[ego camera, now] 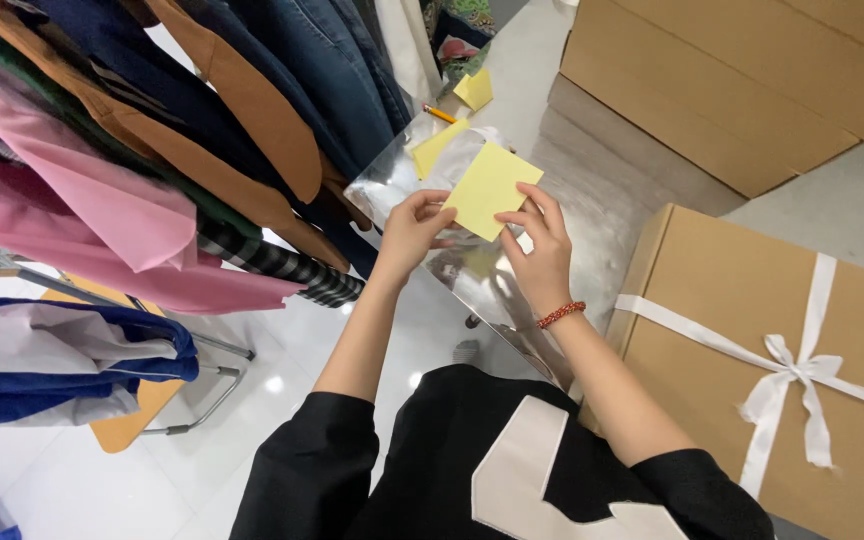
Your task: The person unpacks a pink garment from a plastic bag, hangs it on a hanger, and places it on a clothing rack. They then fold a plastic bag and place it into a cardboard box, close the box, and tie it with a white ribbon. Finally, they open another box containing folded clothes in plastic bags.
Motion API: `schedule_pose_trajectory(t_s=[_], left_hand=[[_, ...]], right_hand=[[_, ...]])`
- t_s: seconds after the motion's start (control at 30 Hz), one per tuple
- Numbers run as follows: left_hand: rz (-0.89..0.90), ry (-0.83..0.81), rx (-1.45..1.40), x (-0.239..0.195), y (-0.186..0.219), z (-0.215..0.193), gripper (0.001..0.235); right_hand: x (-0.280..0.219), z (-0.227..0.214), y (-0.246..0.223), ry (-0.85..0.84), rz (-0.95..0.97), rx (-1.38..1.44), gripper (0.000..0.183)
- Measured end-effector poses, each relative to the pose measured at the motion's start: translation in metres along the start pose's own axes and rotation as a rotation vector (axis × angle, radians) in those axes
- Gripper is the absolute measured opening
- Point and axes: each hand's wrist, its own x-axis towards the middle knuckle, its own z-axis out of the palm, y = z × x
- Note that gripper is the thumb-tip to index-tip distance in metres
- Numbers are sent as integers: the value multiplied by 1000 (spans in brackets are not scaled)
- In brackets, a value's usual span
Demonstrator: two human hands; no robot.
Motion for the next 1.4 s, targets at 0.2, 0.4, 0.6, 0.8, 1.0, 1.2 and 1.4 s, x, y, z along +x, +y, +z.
schedule_pose_trajectory(t_s=[0.2,0.4,0.6,0.8,1.0,1.2,1.4], left_hand=[[200,233,203,86,18,-59,21],[297,231,498,173,-19,-76,18],[207,162,786,180,-50,-65,18],[324,141,1000,165,-49,-58,37],[563,254,820,160,-44,-22,42],[717,-95,529,64,-18,98,30],[448,-633,468,-78,-56,228,21]], right_hand=[[20,38,9,-75,158,-27,39],[35,35,10,-15,194,-73,21],[31,39,43,15,230,-55,22],[19,35,25,10,283,-44,23],[-16,-24,16,183,367,-69,23],[-79,-139,14,497,371,-237,17],[-175,-289,18,591,508,-630,27]])
